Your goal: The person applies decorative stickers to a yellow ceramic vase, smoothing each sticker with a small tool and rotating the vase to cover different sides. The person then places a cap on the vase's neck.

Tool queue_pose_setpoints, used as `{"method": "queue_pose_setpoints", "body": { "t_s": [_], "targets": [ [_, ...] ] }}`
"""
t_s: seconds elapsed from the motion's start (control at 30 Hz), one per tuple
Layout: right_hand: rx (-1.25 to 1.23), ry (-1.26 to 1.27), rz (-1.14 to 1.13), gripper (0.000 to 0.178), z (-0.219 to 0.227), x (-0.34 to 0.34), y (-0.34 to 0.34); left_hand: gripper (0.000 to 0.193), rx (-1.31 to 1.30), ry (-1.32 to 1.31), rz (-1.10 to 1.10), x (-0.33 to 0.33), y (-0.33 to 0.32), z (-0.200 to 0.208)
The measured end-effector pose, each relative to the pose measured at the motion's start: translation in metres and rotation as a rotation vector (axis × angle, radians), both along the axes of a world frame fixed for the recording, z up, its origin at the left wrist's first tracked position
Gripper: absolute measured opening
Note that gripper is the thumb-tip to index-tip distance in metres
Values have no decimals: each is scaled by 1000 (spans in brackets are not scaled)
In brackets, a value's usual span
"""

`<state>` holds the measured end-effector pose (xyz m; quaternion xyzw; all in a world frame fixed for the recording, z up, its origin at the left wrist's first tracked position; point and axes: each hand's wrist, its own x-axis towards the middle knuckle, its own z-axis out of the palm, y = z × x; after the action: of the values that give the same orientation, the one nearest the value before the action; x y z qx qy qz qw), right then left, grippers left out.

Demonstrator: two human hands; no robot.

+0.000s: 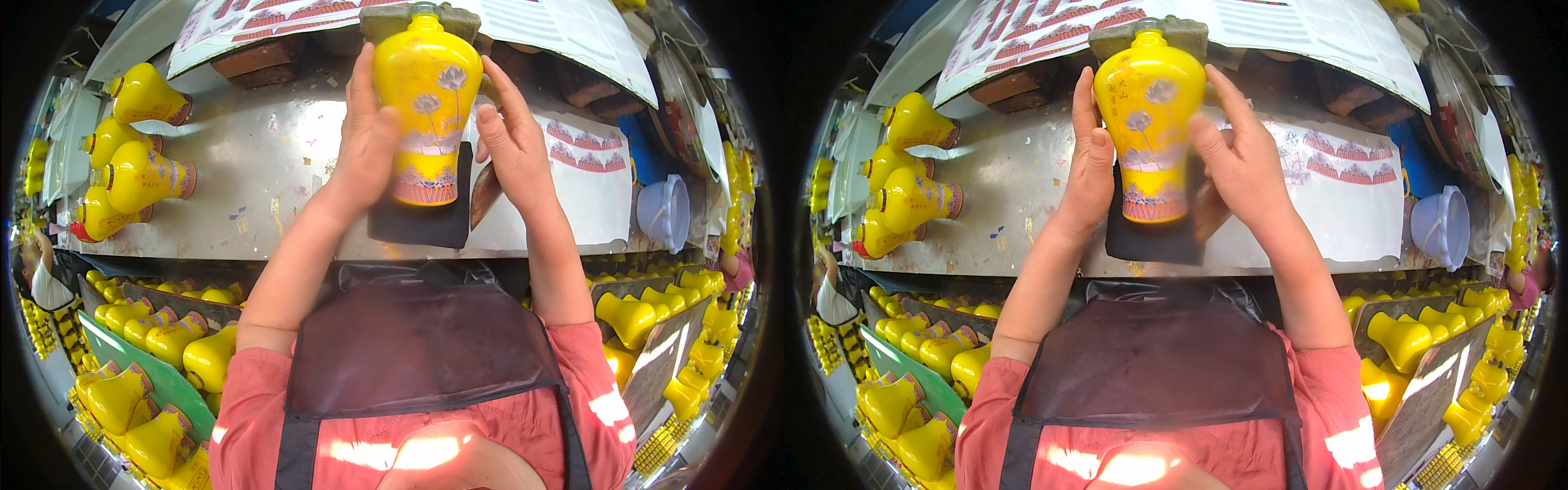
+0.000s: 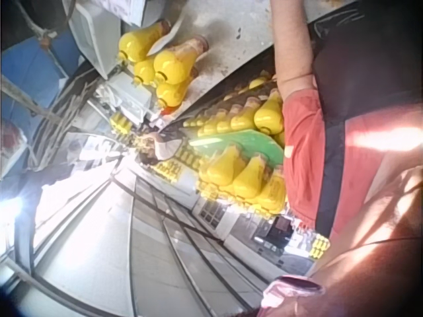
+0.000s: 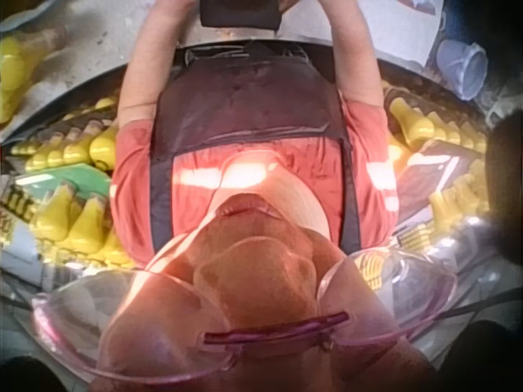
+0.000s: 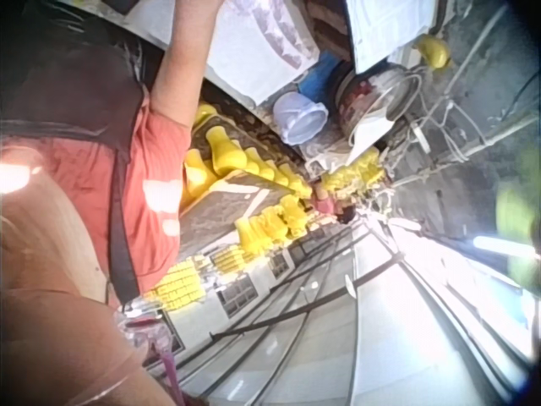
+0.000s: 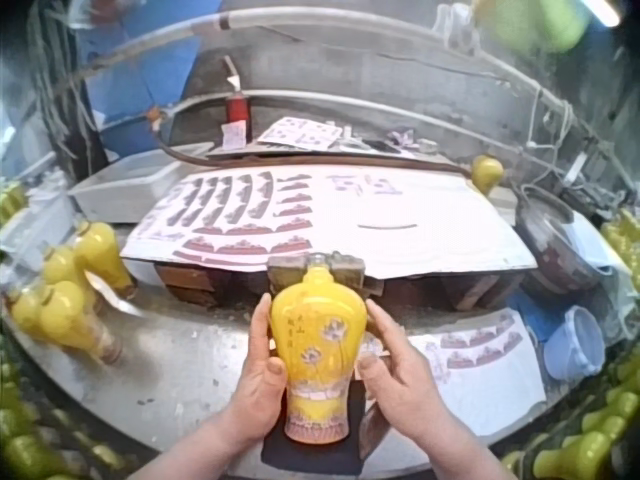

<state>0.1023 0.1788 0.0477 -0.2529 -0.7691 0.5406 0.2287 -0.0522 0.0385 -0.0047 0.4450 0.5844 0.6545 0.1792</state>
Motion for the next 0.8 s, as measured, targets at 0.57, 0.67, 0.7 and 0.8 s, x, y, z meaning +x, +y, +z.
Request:
{"method": "queue_pose_setpoints", "body": {
  "t_s": [0.57, 0.67, 0.7, 0.8],
  "targets": [
    [-151, -42, 41, 74, 11, -11, 10, 79, -27, -138, 18, -1, -1, 5],
    [-19, -8, 34, 67, 21, -13, 13, 91, -59, 7, 48, -4, -3, 7],
    [26, -14, 25, 66, 24, -15, 14, 94, -62, 27, 54, -3, -3, 8],
    [93, 7, 32, 62, 34, -20, 16, 103, -68, 33, 58, 1, -5, 10]
  ]
}}
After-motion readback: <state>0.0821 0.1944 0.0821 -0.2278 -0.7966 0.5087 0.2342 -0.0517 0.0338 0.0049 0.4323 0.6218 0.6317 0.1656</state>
